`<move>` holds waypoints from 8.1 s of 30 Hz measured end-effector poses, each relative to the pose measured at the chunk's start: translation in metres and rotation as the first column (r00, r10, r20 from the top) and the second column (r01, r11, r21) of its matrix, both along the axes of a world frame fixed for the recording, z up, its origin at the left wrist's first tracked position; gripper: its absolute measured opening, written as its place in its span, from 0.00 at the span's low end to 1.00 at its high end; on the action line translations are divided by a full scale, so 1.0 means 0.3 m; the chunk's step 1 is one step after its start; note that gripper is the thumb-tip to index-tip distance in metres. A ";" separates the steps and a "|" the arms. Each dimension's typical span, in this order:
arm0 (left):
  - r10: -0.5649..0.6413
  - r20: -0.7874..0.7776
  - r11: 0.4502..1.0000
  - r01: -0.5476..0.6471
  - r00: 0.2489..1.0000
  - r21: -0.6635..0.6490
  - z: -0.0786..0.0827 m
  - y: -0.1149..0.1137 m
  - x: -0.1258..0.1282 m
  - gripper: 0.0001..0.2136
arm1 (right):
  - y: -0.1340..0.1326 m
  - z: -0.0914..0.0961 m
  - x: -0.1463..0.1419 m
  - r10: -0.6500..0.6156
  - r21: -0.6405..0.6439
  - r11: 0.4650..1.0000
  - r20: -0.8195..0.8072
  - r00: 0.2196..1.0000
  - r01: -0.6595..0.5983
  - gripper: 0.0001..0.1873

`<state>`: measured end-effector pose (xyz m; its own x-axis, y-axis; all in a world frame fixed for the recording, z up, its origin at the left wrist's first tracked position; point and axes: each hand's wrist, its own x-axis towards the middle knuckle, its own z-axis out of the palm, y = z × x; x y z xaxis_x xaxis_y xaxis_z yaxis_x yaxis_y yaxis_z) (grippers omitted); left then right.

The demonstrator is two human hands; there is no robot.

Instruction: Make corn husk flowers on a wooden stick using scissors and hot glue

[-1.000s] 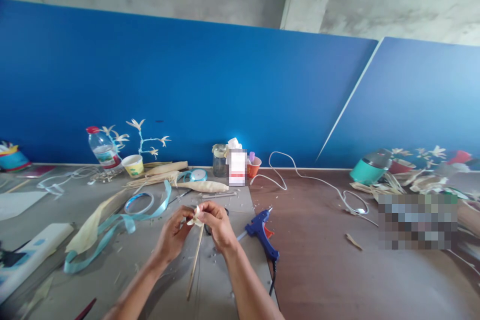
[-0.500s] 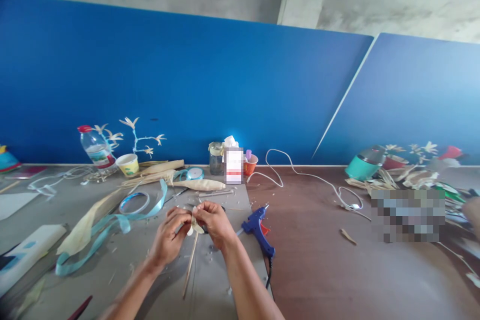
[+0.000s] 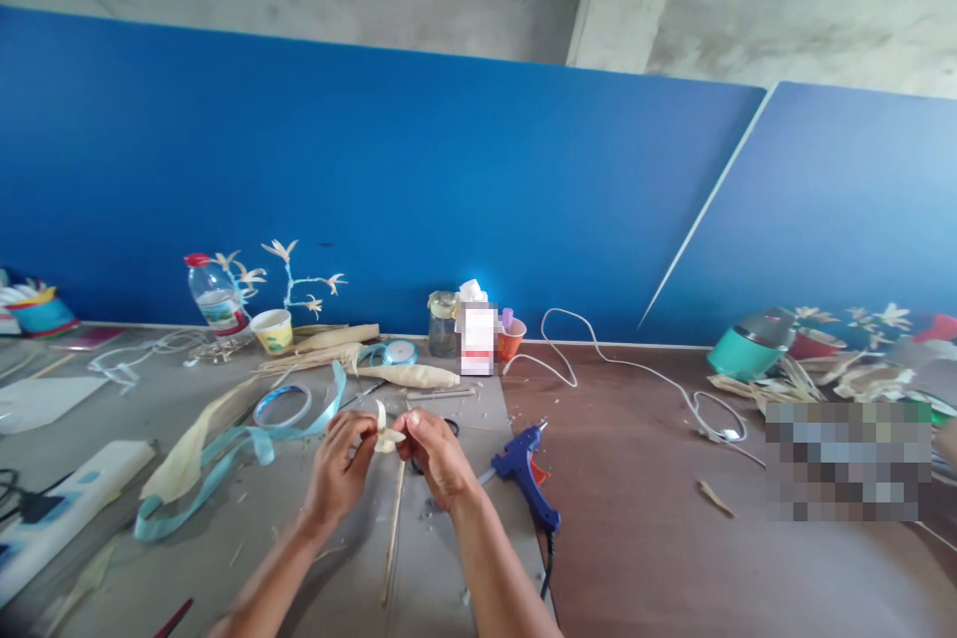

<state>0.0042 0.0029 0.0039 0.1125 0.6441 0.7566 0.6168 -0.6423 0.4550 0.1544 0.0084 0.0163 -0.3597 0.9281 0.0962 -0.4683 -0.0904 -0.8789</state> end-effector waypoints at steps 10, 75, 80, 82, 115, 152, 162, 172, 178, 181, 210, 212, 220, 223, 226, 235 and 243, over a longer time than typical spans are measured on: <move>0.054 0.039 0.998 -0.055 0.998 0.010 -0.002 -0.001 -0.002 0.05 | 0.001 -0.002 -0.029 -0.059 -0.094 0.993 0.087 0.994 0.067 0.13; 0.196 0.103 0.966 -0.210 0.975 0.149 -0.032 0.020 -0.032 0.06 | -0.168 0.019 0.413 -0.549 0.381 0.809 0.763 0.341 0.448 0.23; 0.199 0.091 0.961 -0.212 0.976 0.175 -0.044 0.021 -0.028 0.06 | -0.256 -0.166 0.602 -0.630 0.601 0.720 0.776 -0.038 0.347 0.12; 0.197 0.084 0.961 -0.210 0.977 0.180 -0.051 0.025 -0.029 0.06 | -0.278 -0.206 0.628 -0.673 0.653 0.688 0.737 -0.058 0.318 0.13; 0.116 0.332 0.991 -0.133 0.936 0.028 -0.105 0.049 -0.032 0.08 | -0.260 -0.162 0.546 -0.611 0.654 0.744 0.749 -0.256 0.134 0.16; 0.105 0.966 0.803 0.552 0.238 -0.224 -0.034 0.076 -0.037 0.11 | -0.216 -0.183 0.525 -0.691 0.678 0.690 0.722 -0.050 0.252 0.13; 0.130 0.980 0.737 0.646 0.150 -0.196 -0.020 0.078 -0.056 0.11 | -0.152 -0.023 0.285 -0.695 0.659 0.718 0.692 0.196 0.223 0.15; 0.130 0.973 0.747 0.626 0.191 -0.223 -0.018 0.084 -0.074 0.10 | 0.029 -0.040 0.023 -0.663 0.638 0.742 0.653 0.366 0.207 0.12; 0.124 0.962 0.767 0.592 0.243 -0.249 -0.018 0.086 -0.081 0.10 | 0.074 -0.085 -0.083 -0.569 0.624 0.779 0.744 0.351 -0.062 0.19; 0.110 0.964 0.766 0.597 0.243 -0.238 -0.015 0.082 -0.073 0.09 | 0.069 -0.119 -0.107 -0.592 0.639 0.747 0.764 0.255 -0.182 0.15; 0.334 0.100 0.797 -0.224 0.937 -0.562 -0.111 0.101 -0.087 0.03 | 0.118 -0.068 -0.046 -0.679 0.360 0.729 0.267 0.684 0.583 0.09; 0.346 -0.074 0.768 -0.328 0.935 -0.550 -0.099 0.093 -0.086 0.05 | 0.113 -0.065 -0.046 -0.691 0.411 0.717 0.314 0.652 0.563 0.09; 0.290 -0.583 0.653 -0.602 0.759 -0.459 -0.042 0.074 -0.081 0.12 | 0.115 -0.079 -0.048 -0.708 0.472 0.700 0.356 0.610 0.536 0.08; 0.287 -0.574 0.643 -0.598 0.767 -0.478 -0.037 0.075 -0.083 0.11 | 0.112 -0.077 -0.047 -0.707 0.485 0.699 0.362 0.607 0.525 0.08; 0.324 -0.508 0.670 -0.573 0.798 -0.473 -0.044 0.079 -0.086 0.12 | 0.108 -0.073 -0.047 -0.712 0.489 0.695 0.368 0.599 0.526 0.09; 0.342 -0.213 0.808 -0.402 0.915 -0.431 -0.070 0.099 -0.097 0.16 | 0.116 -0.085 -0.041 -0.732 0.505 0.676 0.380 0.565 0.536 0.09; 0.320 -0.250 0.807 -0.402 0.914 -0.432 -0.056 0.090 -0.085 0.17 | 0.112 -0.084 -0.044 -0.724 0.496 0.683 0.366 0.585 0.536 0.09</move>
<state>-0.0211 0.0300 -0.0129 -0.1076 0.9310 0.3488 0.8504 -0.0955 0.5174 0.1413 0.0420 -0.0087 0.2287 0.8857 0.4041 0.2129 0.3595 -0.9085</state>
